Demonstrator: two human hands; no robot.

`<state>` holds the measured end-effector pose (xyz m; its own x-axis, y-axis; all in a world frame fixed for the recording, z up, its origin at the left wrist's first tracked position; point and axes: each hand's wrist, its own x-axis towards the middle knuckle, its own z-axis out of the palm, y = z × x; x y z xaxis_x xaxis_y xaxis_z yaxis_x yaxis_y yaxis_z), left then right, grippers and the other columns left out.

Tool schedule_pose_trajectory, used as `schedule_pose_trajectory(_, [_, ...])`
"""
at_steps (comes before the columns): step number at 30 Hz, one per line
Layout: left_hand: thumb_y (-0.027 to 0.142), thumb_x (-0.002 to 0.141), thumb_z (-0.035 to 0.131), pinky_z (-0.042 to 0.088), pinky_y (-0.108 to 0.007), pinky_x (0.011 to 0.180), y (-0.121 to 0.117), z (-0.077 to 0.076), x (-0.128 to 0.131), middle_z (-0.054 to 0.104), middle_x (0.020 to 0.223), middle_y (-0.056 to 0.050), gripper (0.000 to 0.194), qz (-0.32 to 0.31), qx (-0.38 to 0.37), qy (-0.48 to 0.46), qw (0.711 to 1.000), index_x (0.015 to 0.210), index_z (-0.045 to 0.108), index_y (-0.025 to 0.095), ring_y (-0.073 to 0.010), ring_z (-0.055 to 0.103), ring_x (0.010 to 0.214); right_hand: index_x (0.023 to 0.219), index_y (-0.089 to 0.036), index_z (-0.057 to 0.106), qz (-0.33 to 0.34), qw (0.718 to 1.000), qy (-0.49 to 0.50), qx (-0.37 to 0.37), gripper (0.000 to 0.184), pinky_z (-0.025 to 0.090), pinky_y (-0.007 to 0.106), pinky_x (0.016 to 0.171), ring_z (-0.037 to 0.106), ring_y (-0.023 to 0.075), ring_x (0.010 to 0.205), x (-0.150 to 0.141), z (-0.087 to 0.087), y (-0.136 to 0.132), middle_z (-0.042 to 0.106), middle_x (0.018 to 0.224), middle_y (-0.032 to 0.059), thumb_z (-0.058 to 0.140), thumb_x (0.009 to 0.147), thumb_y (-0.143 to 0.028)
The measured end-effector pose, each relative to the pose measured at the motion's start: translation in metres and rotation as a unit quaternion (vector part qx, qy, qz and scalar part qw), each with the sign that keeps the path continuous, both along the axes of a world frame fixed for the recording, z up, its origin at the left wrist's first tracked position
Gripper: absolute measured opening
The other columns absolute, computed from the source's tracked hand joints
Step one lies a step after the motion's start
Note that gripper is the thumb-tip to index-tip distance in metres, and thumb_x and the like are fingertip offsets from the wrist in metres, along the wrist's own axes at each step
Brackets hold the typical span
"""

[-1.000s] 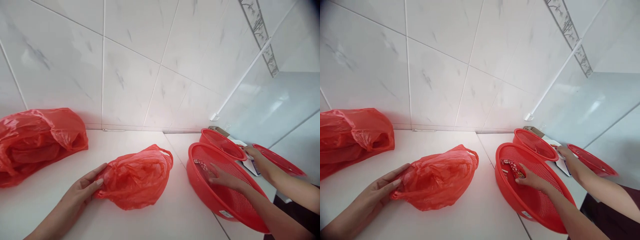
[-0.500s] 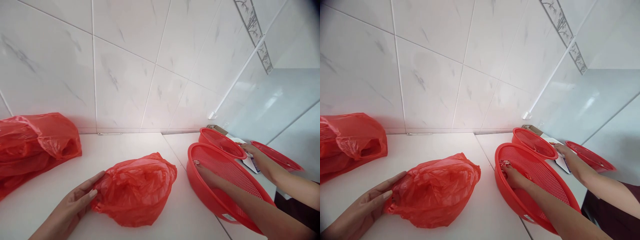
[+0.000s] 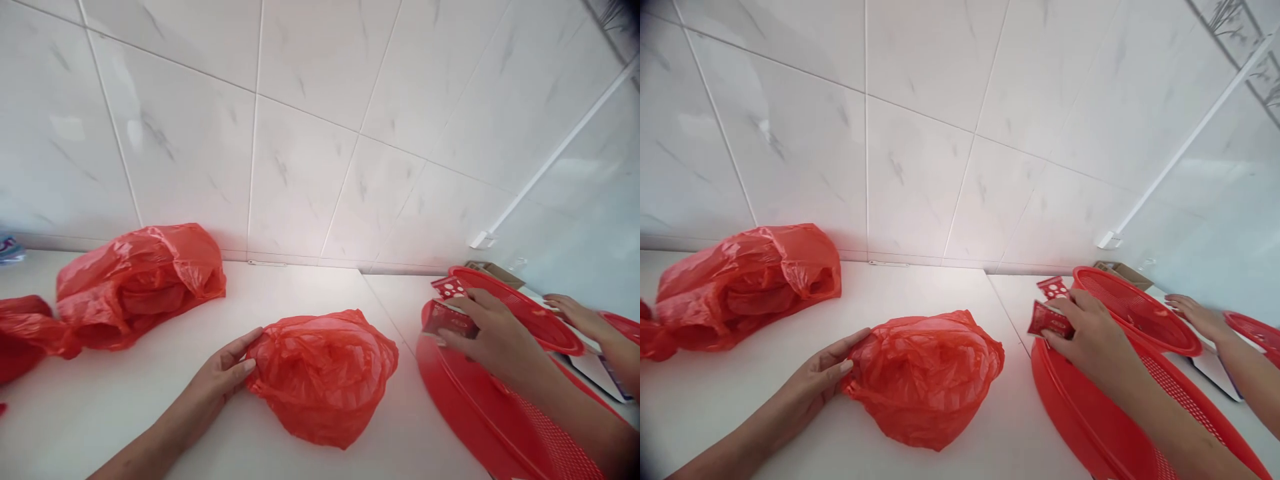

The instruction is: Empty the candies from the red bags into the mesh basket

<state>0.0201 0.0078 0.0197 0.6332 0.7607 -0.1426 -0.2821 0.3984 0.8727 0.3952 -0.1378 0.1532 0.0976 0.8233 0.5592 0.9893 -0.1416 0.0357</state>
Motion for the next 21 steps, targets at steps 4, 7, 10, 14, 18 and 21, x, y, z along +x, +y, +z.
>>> schedule_pose_trajectory(4, [0.035,0.081,0.064,0.047,-0.041,0.096,-0.002,0.000,0.000,0.053,0.136,-0.010,0.061,-0.010,0.002,-0.014,1.000,0.137,0.043,0.024,-0.0297,0.055,0.117,0.091,-0.027,0.066,0.198,0.978,0.008,-0.069,0.012,0.047,0.035,0.072,0.054,0.0231,0.092,-0.084,-0.001,0.015,0.057,0.105,0.0084,0.062,0.079,-0.026])
schedule_pose_trajectory(7, [0.035,0.082,0.063,0.045,-0.041,0.098,-0.002,-0.001,0.000,0.051,0.138,-0.010,0.062,-0.009,0.005,-0.016,1.000,0.138,0.041,0.023,-0.0290,0.055,0.118,0.087,-0.026,0.065,0.292,0.946,0.001,-0.142,0.009,0.049,0.039,0.070,0.055,0.0243,0.088,-0.133,-0.028,0.036,0.060,0.100,0.0083,0.057,0.084,-0.024])
schedule_pose_trajectory(10, [0.034,0.083,0.062,0.045,-0.042,0.098,-0.002,-0.002,-0.001,0.049,0.139,-0.009,0.061,-0.013,0.007,-0.022,1.000,0.138,0.039,0.024,-0.0281,0.055,0.117,0.095,-0.028,0.066,0.340,0.928,0.005,-0.149,0.024,0.050,0.047,0.081,0.056,0.0307,0.100,-0.147,-0.050,0.054,0.060,0.113,0.0091,0.064,0.075,-0.015])
schedule_pose_trajectory(14, [0.034,0.081,0.065,0.046,-0.041,0.097,-0.001,-0.003,-0.001,0.052,0.137,-0.010,0.060,-0.016,0.017,-0.029,0.999,0.136,0.043,0.022,-0.0287,0.056,0.116,0.113,-0.034,0.062,0.326,0.931,0.077,-0.144,0.056,0.046,0.052,0.093,0.048,0.0379,0.119,-0.127,-0.043,0.056,0.049,0.134,0.0073,0.076,0.061,-0.017])
schedule_pose_trajectory(18, [0.033,0.081,0.065,0.045,-0.039,0.098,0.002,-0.003,-0.001,0.054,0.135,-0.009,0.059,-0.026,0.023,-0.026,0.999,0.135,0.045,0.024,-0.0282,0.054,0.118,0.110,-0.032,0.060,0.179,0.952,0.160,-0.191,0.029,0.054,0.039,0.075,0.060,0.0250,0.101,-0.099,-0.015,0.036,0.059,0.119,0.0049,0.057,0.081,-0.028])
schedule_pose_trajectory(21, [0.032,0.081,0.065,0.045,-0.039,0.098,0.003,-0.003,-0.001,0.055,0.134,-0.007,0.059,-0.028,0.018,-0.018,0.999,0.135,0.044,0.025,-0.0274,0.055,0.118,0.098,-0.027,0.060,0.090,0.967,0.170,-0.169,0.020,0.053,0.032,0.065,0.063,0.0208,0.086,-0.076,-0.005,0.022,0.065,0.101,0.0048,0.049,0.086,-0.039])
